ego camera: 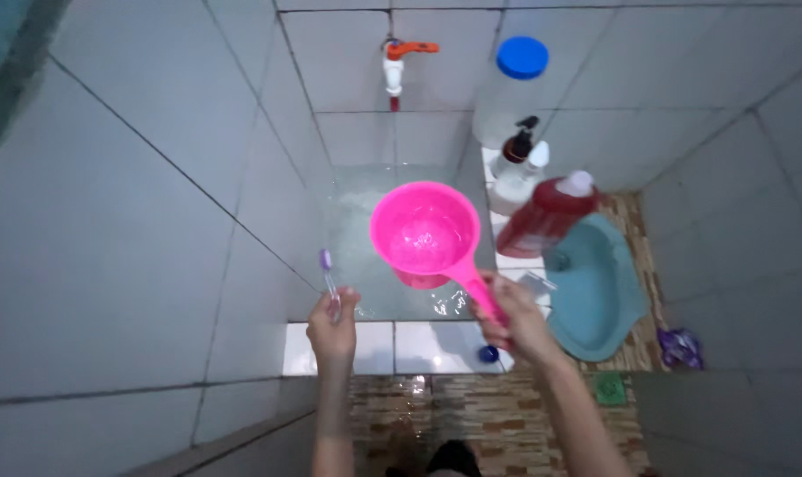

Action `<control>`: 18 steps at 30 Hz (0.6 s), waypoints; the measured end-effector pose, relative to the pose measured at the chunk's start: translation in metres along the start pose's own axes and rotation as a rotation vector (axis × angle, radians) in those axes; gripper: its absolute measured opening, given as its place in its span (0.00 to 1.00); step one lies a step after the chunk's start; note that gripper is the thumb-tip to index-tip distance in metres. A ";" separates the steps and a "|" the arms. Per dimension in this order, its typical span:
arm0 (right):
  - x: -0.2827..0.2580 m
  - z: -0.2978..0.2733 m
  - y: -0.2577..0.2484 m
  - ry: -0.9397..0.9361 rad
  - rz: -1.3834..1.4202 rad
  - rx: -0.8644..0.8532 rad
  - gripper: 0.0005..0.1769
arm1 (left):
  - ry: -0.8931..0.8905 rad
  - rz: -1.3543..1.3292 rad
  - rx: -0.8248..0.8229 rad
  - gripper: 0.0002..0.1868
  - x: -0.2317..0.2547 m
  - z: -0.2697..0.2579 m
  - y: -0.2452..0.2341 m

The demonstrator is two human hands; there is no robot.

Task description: The person scrubs the tiled wall next to a squat toilet using a toothbrush and a small bottle cap containing cleaning liquid. They then rinse the toothbrush with water from a pink scoop and pour red cleaning liquid from a bottle into the toilet bowl.

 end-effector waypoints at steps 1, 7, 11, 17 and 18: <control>-0.018 -0.023 -0.011 -0.027 0.013 0.026 0.29 | 0.005 0.002 -0.015 0.18 0.011 -0.005 0.007; -0.103 -0.157 -0.100 -0.212 -0.024 0.056 0.34 | 0.154 -0.069 -0.198 0.15 0.086 -0.076 0.077; -0.125 -0.223 -0.185 -0.201 -0.131 0.300 0.32 | 0.193 -0.092 -0.309 0.14 0.122 -0.139 0.127; -0.128 -0.221 -0.298 -0.129 -0.292 0.478 0.28 | 0.097 -0.044 -0.315 0.13 0.131 -0.220 0.189; -0.126 -0.214 -0.316 -0.112 -0.327 0.498 0.28 | 0.073 -0.052 -0.312 0.14 0.128 -0.232 0.198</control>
Point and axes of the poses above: each hand's wrist, its own z-axis towards the middle knuckle, its own y-axis out of the palm, x = y × z, the point moved 8 cm from there along z, towards the middle knuckle, and after that the axes turned 6 degrees about x, right-handed, at the moved point
